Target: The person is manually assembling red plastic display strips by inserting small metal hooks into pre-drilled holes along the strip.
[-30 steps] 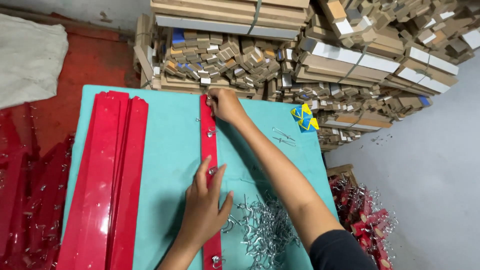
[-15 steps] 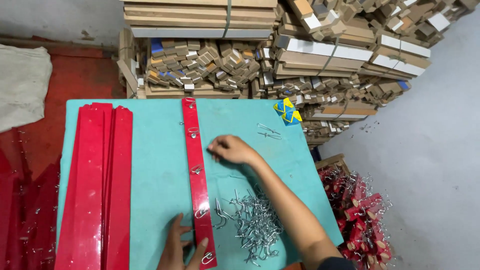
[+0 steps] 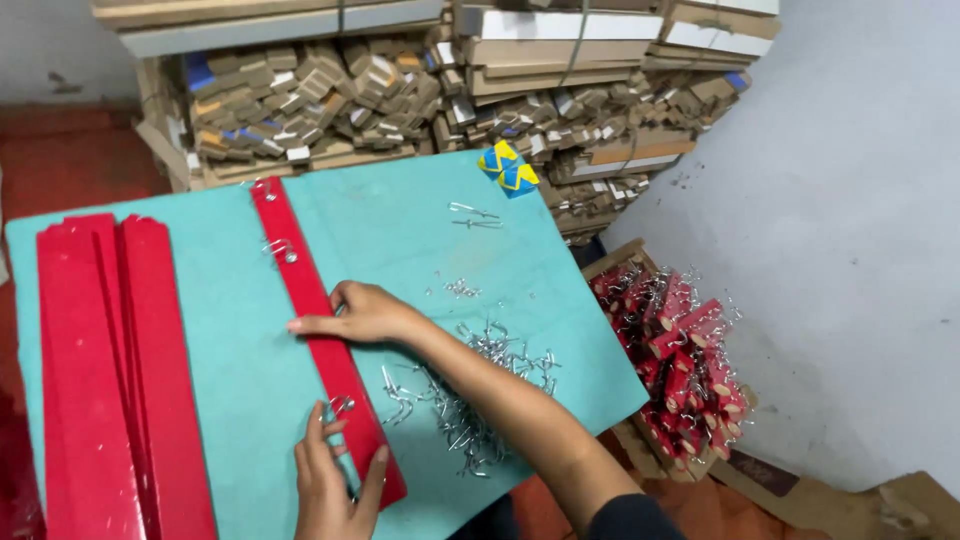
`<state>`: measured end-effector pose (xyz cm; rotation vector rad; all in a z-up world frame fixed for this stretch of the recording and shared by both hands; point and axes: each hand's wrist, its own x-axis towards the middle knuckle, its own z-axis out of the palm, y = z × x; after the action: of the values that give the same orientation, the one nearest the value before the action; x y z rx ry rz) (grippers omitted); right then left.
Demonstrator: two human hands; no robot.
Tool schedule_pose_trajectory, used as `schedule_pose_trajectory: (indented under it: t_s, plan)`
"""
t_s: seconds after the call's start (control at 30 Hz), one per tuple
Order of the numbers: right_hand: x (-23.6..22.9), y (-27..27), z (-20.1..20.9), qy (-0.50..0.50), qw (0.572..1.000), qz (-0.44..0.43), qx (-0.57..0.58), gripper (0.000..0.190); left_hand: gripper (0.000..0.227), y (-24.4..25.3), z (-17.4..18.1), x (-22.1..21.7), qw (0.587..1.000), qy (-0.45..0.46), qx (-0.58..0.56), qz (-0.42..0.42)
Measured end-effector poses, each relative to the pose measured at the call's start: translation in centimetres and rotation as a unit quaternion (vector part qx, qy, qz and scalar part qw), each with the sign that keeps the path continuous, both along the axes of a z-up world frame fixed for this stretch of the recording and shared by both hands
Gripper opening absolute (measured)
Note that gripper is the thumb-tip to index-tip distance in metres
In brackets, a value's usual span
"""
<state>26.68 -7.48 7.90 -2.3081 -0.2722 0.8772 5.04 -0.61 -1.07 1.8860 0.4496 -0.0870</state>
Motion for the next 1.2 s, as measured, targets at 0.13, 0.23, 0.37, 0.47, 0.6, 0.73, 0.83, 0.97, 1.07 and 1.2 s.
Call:
schedule_pose_trajectory:
  t_s: [0.13,0.23,0.37,0.47,0.6,0.73,0.83,0.97,1.07,1.2]
  plan:
    - [0.1,0.6,1.9,-0.032,0.998,-0.027,0.041,0.063,0.095,0.4,-3.3,0.6,0.987,-0.106,-0.014,0.117]
    - [-0.7,0.3,6.2,-0.015,0.991,-0.096,0.089,0.067,0.112,2.8,-4.4,0.9,0.966,-0.136,-0.152,0.160]
    - [-1.0,-2.0,8.6,-0.021,0.960,-0.145,0.241,0.087,0.094,5.0,-1.2,2.3,0.977,-0.060,-0.169,0.117]
    - [-1.8,-5.6,8.9,-0.011,0.931,-0.206,0.301,0.089,0.107,8.5,-11.8,5.5,0.986,0.041,-0.165,0.005]
    - [-2.1,-12.1,3.4,-0.046,0.868,-0.291,0.399,0.045,0.102,0.0,-4.4,3.3,0.991,-0.043,-0.122,-0.042]
    - [-3.7,-20.8,1.5,-0.090,0.852,-0.341,0.388,0.048,0.098,-5.5,-1.0,5.3,0.985,-0.019,-0.117,-0.125]
    - [-6.1,-27.3,-0.8,-0.089,0.774,-0.423,0.462,0.031,0.087,-11.2,4.2,5.8,0.979,-0.057,0.024,-0.195]
    - [-10.1,-36.8,-1.2,-0.178,0.763,-0.459,0.419,0.024,0.070,-18.7,5.3,6.6,0.937,-0.157,0.081,-0.300]
    - [-12.5,-44.0,-0.9,-0.180,0.756,-0.507,0.371,0.023,0.072,-25.4,5.8,7.6,0.917,-0.093,0.082,-0.379]
    - [-13.8,-53.7,-2.2,-0.156,0.729,-0.582,0.326,0.019,0.074,-35.3,4.8,9.9,0.875,-0.093,-0.011,-0.475]
